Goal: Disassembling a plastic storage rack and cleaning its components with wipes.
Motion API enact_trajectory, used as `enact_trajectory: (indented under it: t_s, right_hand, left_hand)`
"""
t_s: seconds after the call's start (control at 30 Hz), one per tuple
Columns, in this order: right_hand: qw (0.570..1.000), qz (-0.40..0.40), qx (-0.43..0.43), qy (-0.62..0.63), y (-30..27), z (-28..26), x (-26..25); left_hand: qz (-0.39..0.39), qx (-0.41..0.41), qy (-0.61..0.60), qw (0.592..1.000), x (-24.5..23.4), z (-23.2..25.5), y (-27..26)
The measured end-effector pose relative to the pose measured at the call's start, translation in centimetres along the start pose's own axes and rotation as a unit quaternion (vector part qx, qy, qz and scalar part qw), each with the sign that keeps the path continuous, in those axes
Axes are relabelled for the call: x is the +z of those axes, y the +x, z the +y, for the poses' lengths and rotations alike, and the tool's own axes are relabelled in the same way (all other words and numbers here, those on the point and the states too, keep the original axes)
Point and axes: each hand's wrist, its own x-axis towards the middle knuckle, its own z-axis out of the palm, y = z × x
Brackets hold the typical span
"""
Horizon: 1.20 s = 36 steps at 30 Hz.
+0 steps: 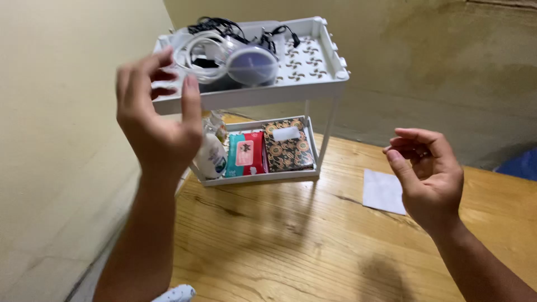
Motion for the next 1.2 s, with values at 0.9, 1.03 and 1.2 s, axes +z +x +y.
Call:
enact_trajectory:
  t_s: [0.9,1.03,1.2]
  right_hand:
    - [0.990,-0.093,-0.105,-0.015,-0.4,0.6,3.9]
    - [0.993,-0.076,-0.088,0.002,-1.0,0.9,3.3]
    - [0.997,-0.020,0.028,0.072,-1.3,1.2,1.4]
  left_hand:
    - [-0.105,-0.068,0.062,0.990,0.1,-4.8,4.8]
    - [-0.075,-0.033,0.023,0.996,0.0,-4.3,4.8]
    - [-0.047,-0.026,-0.084,0.995,0.4,-1.3,4.9]
